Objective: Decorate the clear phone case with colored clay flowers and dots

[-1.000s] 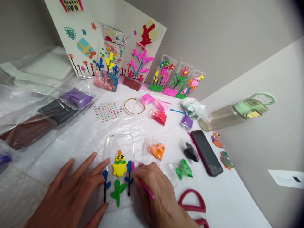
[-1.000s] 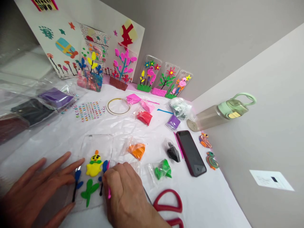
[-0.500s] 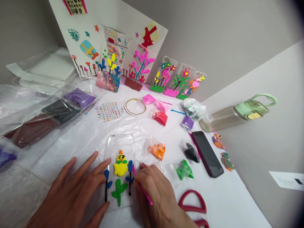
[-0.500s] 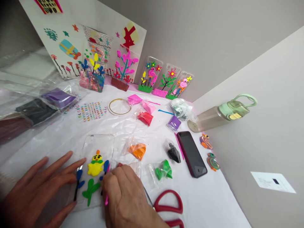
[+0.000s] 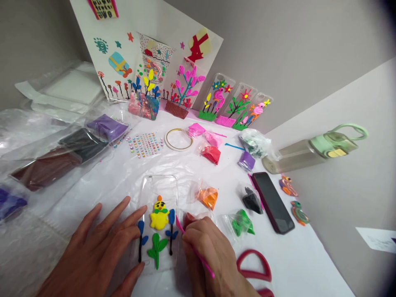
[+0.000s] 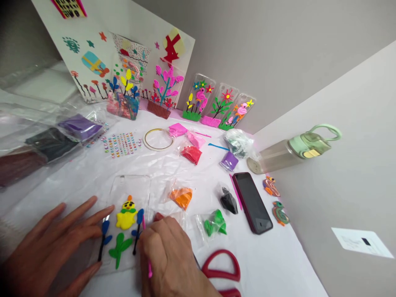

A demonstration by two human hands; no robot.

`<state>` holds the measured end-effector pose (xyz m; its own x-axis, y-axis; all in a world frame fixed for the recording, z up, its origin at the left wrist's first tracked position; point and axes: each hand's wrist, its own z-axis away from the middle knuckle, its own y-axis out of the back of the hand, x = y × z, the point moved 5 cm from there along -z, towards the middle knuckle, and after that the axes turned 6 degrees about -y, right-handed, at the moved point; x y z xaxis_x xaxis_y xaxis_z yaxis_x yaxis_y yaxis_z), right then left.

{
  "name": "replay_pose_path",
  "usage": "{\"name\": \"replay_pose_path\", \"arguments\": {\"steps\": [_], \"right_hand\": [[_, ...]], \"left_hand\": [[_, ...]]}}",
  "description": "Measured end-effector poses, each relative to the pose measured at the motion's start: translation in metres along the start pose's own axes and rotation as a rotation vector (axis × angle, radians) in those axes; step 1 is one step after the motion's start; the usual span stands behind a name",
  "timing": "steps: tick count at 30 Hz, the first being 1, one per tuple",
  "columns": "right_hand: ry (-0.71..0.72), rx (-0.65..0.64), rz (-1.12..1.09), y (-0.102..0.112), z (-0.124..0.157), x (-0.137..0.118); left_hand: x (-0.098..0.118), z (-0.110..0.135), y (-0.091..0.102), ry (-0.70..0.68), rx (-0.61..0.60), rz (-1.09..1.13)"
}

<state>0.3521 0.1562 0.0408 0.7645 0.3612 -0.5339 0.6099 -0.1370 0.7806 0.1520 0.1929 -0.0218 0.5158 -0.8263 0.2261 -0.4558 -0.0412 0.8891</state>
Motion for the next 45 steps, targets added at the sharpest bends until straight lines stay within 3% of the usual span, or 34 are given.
{"name": "replay_pose_path", "arguments": {"steps": [9, 15, 20, 25, 33, 40, 45], "right_hand": [[0.023, -0.127, 0.019, -0.002, -0.006, -0.002], [-0.038, -0.018, -0.073, 0.013, -0.002, 0.000], [0.016, -0.225, -0.044, 0.012, 0.002, -0.002], [0.022, -0.293, -0.046, 0.009, 0.000, -0.001], [0.053, -0.328, -0.030, 0.006, -0.005, -0.004], [0.172, -0.347, 0.060, 0.003, -0.005, -0.007], [0.020, -0.244, -0.135, 0.008, 0.003, 0.006]], "left_hand": [[0.000, 0.002, 0.000, -0.004, -0.002, 0.009], [0.001, 0.002, 0.000, 0.020, -0.008, 0.018], [0.002, -0.001, 0.002, 0.041, 0.008, 0.054], [0.002, 0.000, 0.001, 0.035, -0.031, 0.046], [0.001, 0.005, -0.001, 0.069, -0.039, 0.051], [0.000, 0.007, -0.001, 0.051, -0.046, 0.040], [0.002, 0.004, 0.000, 0.045, -0.048, 0.062]]}}
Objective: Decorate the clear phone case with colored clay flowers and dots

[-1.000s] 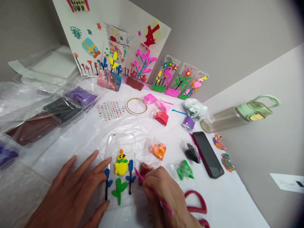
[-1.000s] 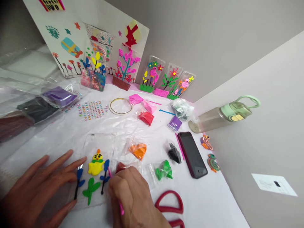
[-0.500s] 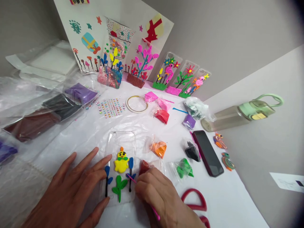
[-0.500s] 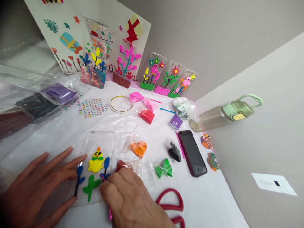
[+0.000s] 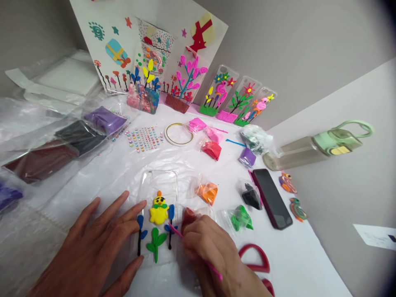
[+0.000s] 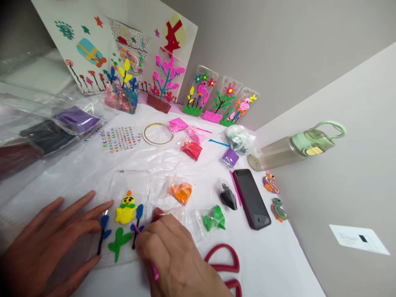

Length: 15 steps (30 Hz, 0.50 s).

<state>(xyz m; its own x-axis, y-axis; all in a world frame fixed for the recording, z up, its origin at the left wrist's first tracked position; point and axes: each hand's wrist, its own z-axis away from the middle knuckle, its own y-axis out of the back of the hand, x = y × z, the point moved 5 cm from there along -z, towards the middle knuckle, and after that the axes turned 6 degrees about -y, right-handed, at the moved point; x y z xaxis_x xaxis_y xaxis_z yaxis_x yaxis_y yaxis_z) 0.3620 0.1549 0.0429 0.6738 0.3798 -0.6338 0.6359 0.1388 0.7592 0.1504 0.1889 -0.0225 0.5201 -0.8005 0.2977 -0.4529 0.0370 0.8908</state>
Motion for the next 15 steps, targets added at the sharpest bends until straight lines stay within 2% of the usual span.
{"name": "replay_pose_path", "arguments": {"steps": [6, 10, 15], "right_hand": [[-0.007, -0.023, 0.005, -0.0048, 0.0023, 0.0004], [-0.015, -0.046, 0.012, -0.0077, 0.0006, -0.0006], [0.009, -0.068, 0.084, -0.0094, -0.0017, -0.0022]], "left_hand": [[0.0000, -0.0025, 0.0021, 0.098, 0.085, 0.061], [0.0015, -0.0018, -0.0004, 0.004, 0.021, 0.017], [0.0001, -0.0026, 0.0010, 0.012, 0.014, 0.017]]}}
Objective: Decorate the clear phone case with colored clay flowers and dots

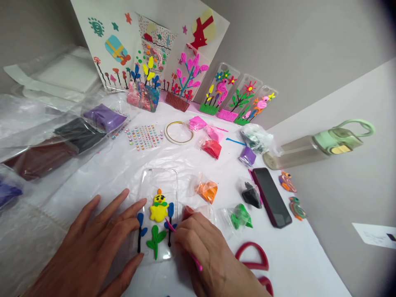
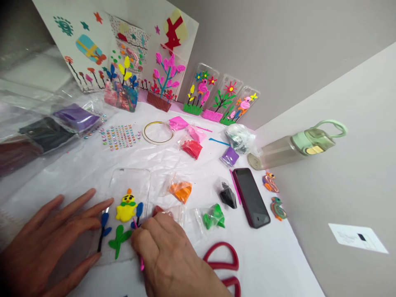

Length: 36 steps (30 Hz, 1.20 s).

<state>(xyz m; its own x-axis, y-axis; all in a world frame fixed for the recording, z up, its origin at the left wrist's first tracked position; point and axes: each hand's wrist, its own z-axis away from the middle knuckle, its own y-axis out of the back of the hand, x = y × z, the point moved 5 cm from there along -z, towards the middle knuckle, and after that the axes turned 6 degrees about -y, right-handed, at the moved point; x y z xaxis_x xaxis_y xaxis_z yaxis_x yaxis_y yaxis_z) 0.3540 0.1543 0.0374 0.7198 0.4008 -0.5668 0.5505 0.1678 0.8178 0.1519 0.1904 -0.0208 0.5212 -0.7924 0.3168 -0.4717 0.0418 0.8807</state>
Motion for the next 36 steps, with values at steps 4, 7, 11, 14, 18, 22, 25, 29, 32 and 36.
{"name": "replay_pose_path", "arguments": {"steps": [4, 7, 11, 14, 18, 22, 25, 29, 32, 36], "right_hand": [[0.004, 0.023, -0.051, 0.0025, 0.0013, -0.0012], [-0.001, 0.034, -0.069, 0.0034, 0.0013, -0.0015], [-0.003, 0.015, -0.036, 0.0014, 0.0003, -0.0017], [-0.023, 0.021, -0.075, 0.0025, 0.0018, -0.0010], [-0.082, 0.062, -0.150, 0.0085, 0.0023, 0.0013], [-0.088, 0.021, -0.192, 0.0087, -0.0010, 0.0028], [-0.064, 0.009, -0.188, 0.0064, -0.0029, 0.0036], [-0.023, 0.014, -0.125, 0.0038, -0.0036, 0.0037], [0.000, 0.011, -0.096, 0.0038, -0.0036, 0.0027], [-0.014, 0.048, -0.146, 0.0079, -0.0037, 0.0020]], "left_hand": [[0.0016, -0.0013, 0.0016, -0.007, -0.004, -0.012], [0.0018, -0.0018, 0.0028, 0.004, -0.008, -0.005], [0.0025, -0.0020, 0.0050, -0.003, 0.024, 0.008], [0.0021, -0.0016, 0.0039, -0.006, 0.013, 0.001], [0.0026, -0.0033, 0.0042, 0.006, 0.023, 0.026], [0.0030, -0.0056, 0.0060, 0.065, 0.051, 0.070], [0.0042, -0.0054, 0.0057, 0.059, 0.042, 0.069], [0.0060, -0.0050, 0.0058, 0.056, 0.045, 0.065], [0.0073, -0.0062, 0.0067, 0.092, 0.052, 0.086], [0.0070, -0.0069, 0.0074, 0.086, 0.059, 0.075]]}}
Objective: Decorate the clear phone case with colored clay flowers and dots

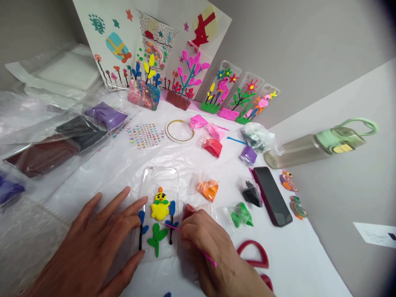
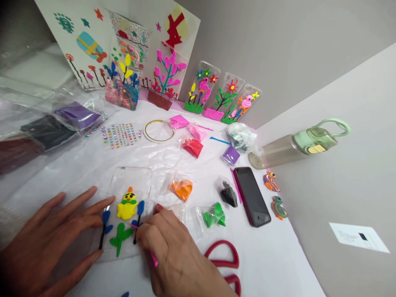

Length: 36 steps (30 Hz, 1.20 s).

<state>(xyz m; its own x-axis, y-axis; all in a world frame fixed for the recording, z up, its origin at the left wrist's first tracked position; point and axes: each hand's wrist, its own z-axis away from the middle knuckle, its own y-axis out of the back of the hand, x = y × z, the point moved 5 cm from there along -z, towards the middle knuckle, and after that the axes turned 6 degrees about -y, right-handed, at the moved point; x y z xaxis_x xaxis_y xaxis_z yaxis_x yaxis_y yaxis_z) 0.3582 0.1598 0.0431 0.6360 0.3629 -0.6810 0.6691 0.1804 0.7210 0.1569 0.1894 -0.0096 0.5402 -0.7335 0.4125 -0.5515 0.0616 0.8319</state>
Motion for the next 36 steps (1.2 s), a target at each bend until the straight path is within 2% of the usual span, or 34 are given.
{"name": "replay_pose_path", "arguments": {"steps": [6, 14, 20, 25, 28, 32, 36], "right_hand": [[0.009, -0.044, 0.017, -0.002, 0.000, 0.000], [0.004, 0.008, 0.050, 0.002, -0.001, 0.002], [-0.108, 0.157, 0.076, 0.024, 0.007, -0.009], [-0.070, 0.232, 0.199, 0.020, 0.016, -0.022], [-0.033, 0.187, 0.256, 0.010, 0.018, -0.028], [-0.073, 0.061, 0.276, 0.000, 0.015, -0.026], [-0.065, 0.065, 0.298, -0.001, 0.015, -0.024]], "left_hand": [[-0.004, 0.003, -0.003, -0.076, -0.059, -0.070], [-0.002, 0.000, -0.002, -0.083, -0.042, -0.050], [-0.003, 0.001, -0.001, -0.018, -0.029, -0.029], [-0.005, 0.006, -0.006, -0.036, -0.029, -0.066], [-0.004, 0.006, -0.006, -0.040, -0.014, -0.046], [-0.001, 0.003, -0.003, 0.018, -0.006, -0.003], [0.000, 0.001, -0.001, -0.003, -0.008, -0.028]]}}
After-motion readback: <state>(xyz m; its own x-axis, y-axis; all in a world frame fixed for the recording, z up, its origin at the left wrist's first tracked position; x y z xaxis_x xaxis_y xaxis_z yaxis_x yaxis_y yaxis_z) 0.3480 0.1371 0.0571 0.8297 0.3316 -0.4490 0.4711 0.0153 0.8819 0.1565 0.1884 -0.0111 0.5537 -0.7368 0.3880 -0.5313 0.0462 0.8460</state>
